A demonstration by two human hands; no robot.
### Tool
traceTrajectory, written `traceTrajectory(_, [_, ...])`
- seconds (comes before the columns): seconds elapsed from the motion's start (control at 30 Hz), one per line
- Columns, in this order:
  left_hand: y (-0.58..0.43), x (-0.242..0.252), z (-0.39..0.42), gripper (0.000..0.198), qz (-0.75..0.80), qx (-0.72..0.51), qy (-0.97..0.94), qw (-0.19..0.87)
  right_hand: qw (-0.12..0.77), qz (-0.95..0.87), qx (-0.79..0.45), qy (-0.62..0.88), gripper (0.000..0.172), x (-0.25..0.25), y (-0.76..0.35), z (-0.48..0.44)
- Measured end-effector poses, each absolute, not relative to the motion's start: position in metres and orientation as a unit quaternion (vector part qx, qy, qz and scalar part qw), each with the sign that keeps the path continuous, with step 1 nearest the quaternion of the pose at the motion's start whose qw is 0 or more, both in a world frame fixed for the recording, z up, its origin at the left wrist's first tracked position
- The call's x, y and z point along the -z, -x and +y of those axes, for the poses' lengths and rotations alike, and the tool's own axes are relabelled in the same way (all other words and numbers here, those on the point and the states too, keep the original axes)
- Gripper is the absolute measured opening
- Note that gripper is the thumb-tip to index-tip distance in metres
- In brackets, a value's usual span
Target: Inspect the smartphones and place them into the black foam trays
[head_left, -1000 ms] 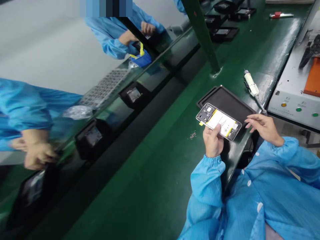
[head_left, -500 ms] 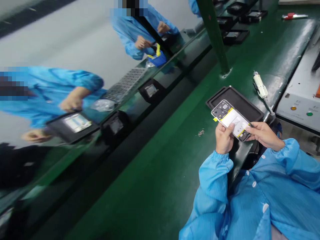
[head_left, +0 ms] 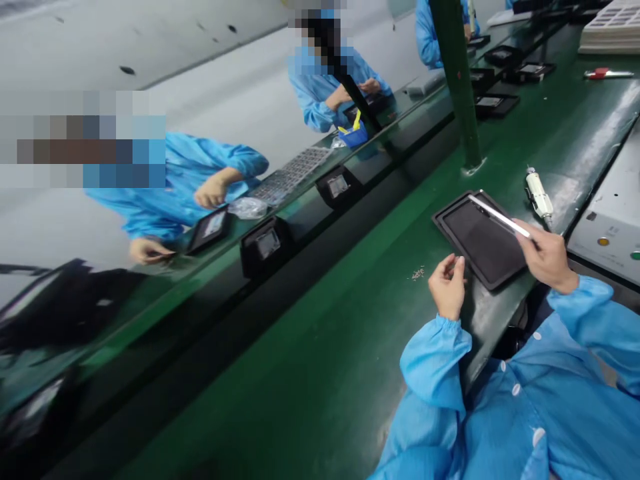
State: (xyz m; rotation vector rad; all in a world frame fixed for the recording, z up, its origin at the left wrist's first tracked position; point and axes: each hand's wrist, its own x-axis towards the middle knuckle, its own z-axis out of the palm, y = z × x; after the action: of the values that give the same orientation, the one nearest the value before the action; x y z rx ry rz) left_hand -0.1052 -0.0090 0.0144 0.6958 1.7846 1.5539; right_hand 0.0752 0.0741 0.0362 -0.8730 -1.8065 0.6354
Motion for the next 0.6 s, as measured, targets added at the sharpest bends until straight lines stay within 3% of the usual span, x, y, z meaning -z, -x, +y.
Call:
traceTrajectory(0.1, [0.104,-0.012,-0.011,0.048,0.721,-0.514,-0.301,0.354,0.37,-0.864,-0.127,0.319,0.041,-0.026,-0.066,0.078])
traceTrajectory(0.2, [0.101,-0.013,-0.01,0.041,0.737,-0.447,-0.332,0.383,0.243,-0.91,-0.086,0.325,0.06,-0.014,-0.067,0.075])
traceTrajectory(0.27, [0.1,-0.014,-0.009,0.037,0.741,-0.424,-0.337,0.397,0.261,-0.886,-0.09,0.373,0.066,-0.006,-0.075,0.074])
traceTrajectory(0.4, [0.101,-0.018,-0.009,0.027,0.737,-0.415,-0.33,0.42,0.363,-0.783,-0.168,0.476,0.055,0.004,-0.093,0.074])
traceTrajectory(0.6, [0.095,-0.039,-0.021,0.018,0.708,-0.531,-0.234,0.403,0.475,-0.683,-0.341,0.438,0.039,-0.01,-0.089,0.055])
